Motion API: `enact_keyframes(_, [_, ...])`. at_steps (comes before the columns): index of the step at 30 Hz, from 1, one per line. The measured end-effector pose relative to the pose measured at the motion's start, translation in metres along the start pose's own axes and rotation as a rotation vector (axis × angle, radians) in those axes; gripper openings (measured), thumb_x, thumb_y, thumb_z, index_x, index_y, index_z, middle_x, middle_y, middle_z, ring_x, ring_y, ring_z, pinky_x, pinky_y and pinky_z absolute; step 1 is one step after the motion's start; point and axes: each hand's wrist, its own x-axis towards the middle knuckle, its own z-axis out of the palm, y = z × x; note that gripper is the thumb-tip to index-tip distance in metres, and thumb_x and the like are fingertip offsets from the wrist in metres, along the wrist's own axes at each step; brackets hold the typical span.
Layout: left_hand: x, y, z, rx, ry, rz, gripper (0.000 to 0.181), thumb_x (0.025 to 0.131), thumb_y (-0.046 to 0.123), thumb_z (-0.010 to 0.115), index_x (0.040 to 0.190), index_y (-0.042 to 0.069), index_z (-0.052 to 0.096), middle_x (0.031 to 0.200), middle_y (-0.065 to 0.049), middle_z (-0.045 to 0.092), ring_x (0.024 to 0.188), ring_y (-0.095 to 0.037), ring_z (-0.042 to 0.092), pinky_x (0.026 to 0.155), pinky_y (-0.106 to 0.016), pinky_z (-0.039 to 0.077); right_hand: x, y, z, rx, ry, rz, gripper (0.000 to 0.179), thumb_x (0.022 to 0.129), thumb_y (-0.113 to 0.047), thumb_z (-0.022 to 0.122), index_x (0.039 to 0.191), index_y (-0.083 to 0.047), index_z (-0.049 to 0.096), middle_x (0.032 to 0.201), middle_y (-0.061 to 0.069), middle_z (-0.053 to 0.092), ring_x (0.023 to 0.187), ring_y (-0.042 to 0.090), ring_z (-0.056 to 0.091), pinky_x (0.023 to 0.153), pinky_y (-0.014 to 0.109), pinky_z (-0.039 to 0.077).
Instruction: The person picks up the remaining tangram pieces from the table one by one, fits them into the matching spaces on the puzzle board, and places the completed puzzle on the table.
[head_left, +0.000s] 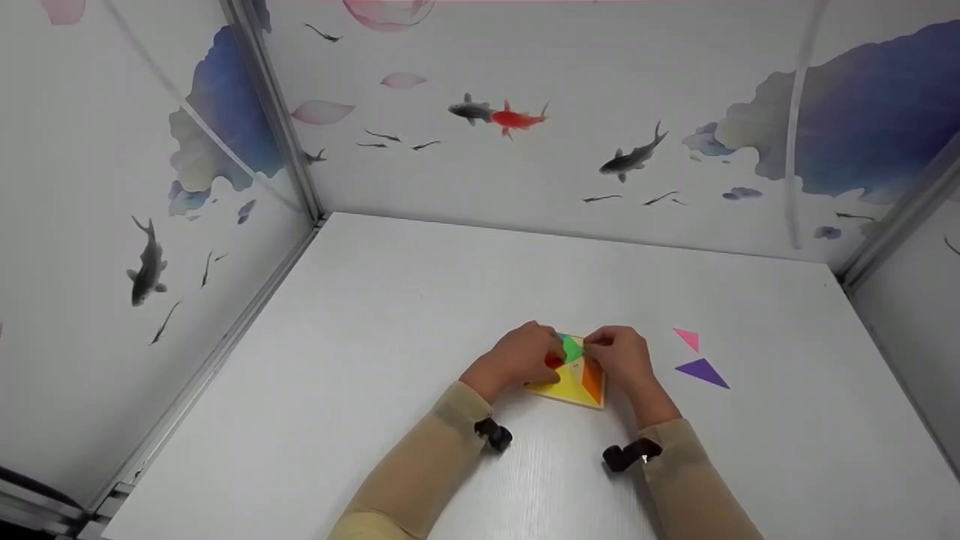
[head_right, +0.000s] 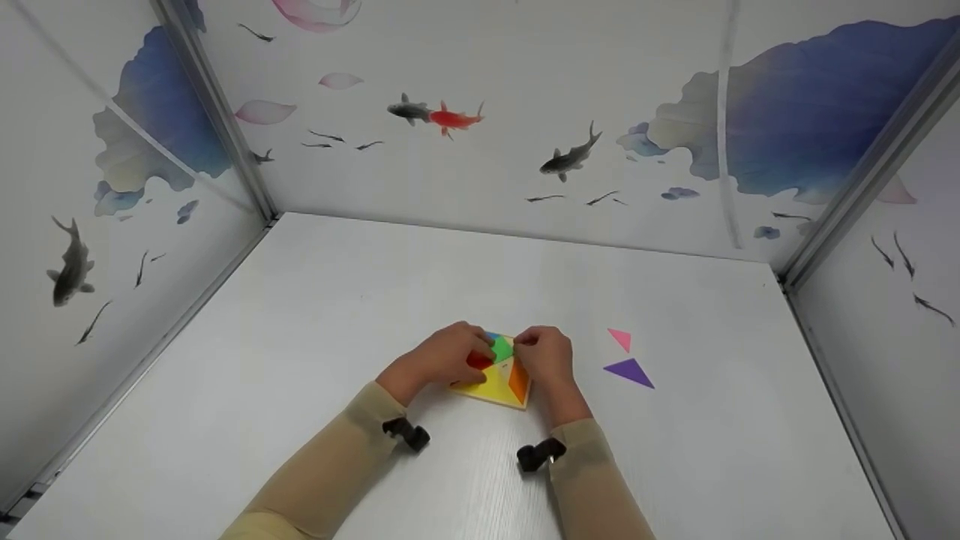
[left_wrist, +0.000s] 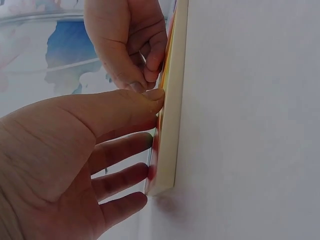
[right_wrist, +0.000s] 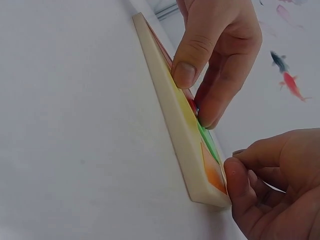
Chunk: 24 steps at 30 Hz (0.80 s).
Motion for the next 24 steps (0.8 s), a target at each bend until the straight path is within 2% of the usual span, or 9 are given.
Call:
enact_keyframes(8, [-0.0001,-0.0013,-0.0003,0.006,0.021,0.044,0.026,0.093,0.026,0.079,0.118,0.019,0.082,0.13,0.002,0.071,0.119,-0.02,0.059,0.105,-0.031,0.051,0.0023,0.004,0.0013,-0.004,0.024,-0.029,0.017,0.101,-0.016,0.069,0.111,-0.006,0.078,0.111,0.013,0.072,0.093,0.024,0.063,0.08,0.025,0.057])
enact_keyframes(16, [-0.0001,-0.0007,-0.0019,0.025,0.014,0.048,0.028,0.094,0.028,0.079,0.12,0.02,0.081,0.132,0.001,0.07,0.12,-0.02,0.058,0.105,-0.032,0.051,0.0028,0.0025,-0.0007,0.006,0.003,-0.008,0.018,0.103,-0.017,0.069,0.115,-0.007,0.077,0.118,0.014,0.071,0.099,0.026,0.064,0.088,0.028,0.06])
enact_keyframes(24, [-0.0008,0.0002,-0.0025,-0.001,0.005,0.025,0.03,0.094,0.03,0.08,0.122,0.021,0.081,0.135,0.001,0.069,0.121,-0.02,0.057,0.106,-0.033,0.052,0.0038,0.0028,-0.0044,0.016,-0.052,-0.035,0.02,0.103,-0.017,0.068,0.119,-0.009,0.075,0.119,0.013,0.07,0.097,0.024,0.065,0.087,0.026,0.06])
